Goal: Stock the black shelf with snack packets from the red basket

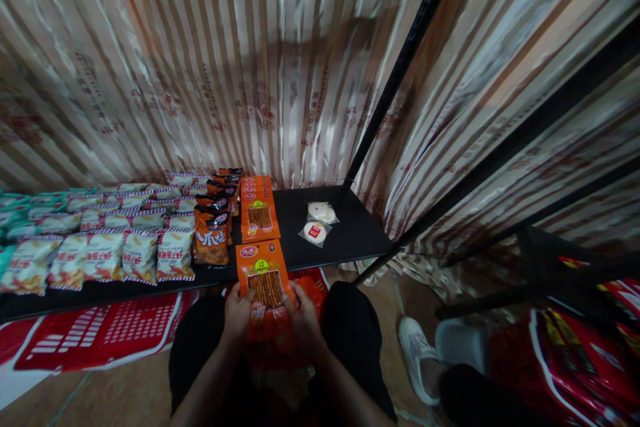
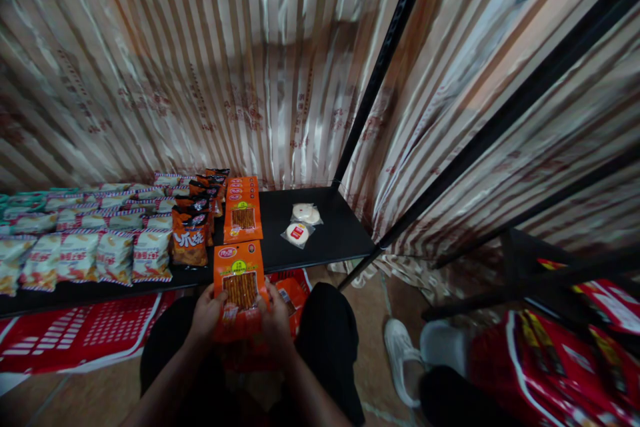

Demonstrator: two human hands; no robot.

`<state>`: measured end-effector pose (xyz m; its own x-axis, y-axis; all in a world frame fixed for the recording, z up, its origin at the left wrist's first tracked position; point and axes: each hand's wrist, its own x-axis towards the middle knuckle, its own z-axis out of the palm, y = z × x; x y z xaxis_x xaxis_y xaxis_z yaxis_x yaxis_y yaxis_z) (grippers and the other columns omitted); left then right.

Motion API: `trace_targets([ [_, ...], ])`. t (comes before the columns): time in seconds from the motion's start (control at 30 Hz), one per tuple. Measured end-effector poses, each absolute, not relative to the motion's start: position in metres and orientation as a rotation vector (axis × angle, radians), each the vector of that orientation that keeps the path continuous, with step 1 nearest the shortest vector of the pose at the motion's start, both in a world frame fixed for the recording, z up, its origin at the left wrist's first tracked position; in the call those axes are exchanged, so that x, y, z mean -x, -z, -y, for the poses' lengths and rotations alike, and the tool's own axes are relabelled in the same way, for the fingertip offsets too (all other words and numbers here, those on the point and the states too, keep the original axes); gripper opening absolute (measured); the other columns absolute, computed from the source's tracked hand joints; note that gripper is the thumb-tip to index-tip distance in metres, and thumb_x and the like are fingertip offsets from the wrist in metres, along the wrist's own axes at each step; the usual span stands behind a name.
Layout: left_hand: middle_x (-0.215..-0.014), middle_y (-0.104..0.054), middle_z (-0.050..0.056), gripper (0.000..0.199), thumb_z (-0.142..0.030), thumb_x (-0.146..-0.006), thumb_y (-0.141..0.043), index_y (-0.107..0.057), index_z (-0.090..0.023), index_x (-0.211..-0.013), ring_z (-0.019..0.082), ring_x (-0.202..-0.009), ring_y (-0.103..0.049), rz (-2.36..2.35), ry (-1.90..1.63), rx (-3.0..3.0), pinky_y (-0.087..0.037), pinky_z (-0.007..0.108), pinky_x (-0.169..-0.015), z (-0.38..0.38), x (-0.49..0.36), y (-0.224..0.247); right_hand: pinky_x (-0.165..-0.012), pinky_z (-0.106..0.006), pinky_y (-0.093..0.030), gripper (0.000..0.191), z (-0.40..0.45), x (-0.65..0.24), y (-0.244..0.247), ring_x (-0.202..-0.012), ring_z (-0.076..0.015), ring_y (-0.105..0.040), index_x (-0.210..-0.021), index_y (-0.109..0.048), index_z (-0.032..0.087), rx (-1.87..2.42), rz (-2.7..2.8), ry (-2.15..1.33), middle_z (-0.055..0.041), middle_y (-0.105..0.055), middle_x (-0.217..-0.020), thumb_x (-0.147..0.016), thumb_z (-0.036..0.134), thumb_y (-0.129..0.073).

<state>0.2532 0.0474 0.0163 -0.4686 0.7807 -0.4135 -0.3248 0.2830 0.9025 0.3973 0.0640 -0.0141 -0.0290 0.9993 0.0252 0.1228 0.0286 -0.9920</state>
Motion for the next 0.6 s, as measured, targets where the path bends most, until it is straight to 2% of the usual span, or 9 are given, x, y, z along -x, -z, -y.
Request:
trace_targets([
  [0.13,-0.077,-0.067,0.003,0.026,-0.028,-0.063,-0.062,-0.057,-0.016,-0.086,0.019,-0.072,-0.065,-1.569,-1.414,-0.448,-0.052,0.031,-0.067,-0.053,-0.252,-0.02,-0.084,-0.038,-0.051,0.035,-0.073,-0.396,0.01,-0.094,-0.0238,-0.063,-0.102,-0.062,0.019,1.262,1.317,-1.189,-0.0082,-0.068,-0.101,-0.075,0.041,-0.056],
  [0.3,-0.088,-0.068,0.006,0.027,-0.026,-0.068,-0.06,-0.059,-0.016,-0.093,0.019,-0.078,-0.066,-1.612,-1.417,-0.483,-0.052,0.03,-0.07,-0.062,-0.247,-0.019,-0.076,-0.035,-0.053,0.036,-0.086,-0.393,0.003,-0.091,-0.0241,-0.064,-0.102,-0.062,0.019,1.235,1.323,-1.216,-0.0078,-0.069,-0.097,-0.076,0.042,-0.055],
  [0.43,-0.093,-0.069,0.007,0.027,-0.023,-0.073,-0.058,-0.06,-0.016,-0.099,0.017,-0.081,-0.066,-1.65,-1.389,-0.559,-0.052,0.028,-0.074,-0.072,-0.242,-0.019,-0.079,-0.035,-0.052,0.036,-0.095,-0.389,-0.005,-0.094,-0.0245,-0.063,-0.103,-0.06,0.017,1.24,1.319,-1.24,-0.0089,-0.068,-0.101,-0.077,0.041,-0.054],
  [0.6,-0.094,-0.068,0.007,0.029,-0.011,-0.078,-0.047,-0.058,-0.016,-0.104,0.014,-0.079,-0.065,-1.651,-1.391,-0.565,-0.051,0.026,-0.074,-0.086,-0.237,-0.022,-0.081,-0.034,-0.05,0.036,-0.108,-0.383,-0.014,-0.095,-0.0228,-0.063,-0.104,-0.059,0.017,1.201,1.355,-1.259,-0.0087,-0.068,-0.103,-0.078,0.04,-0.052],
])
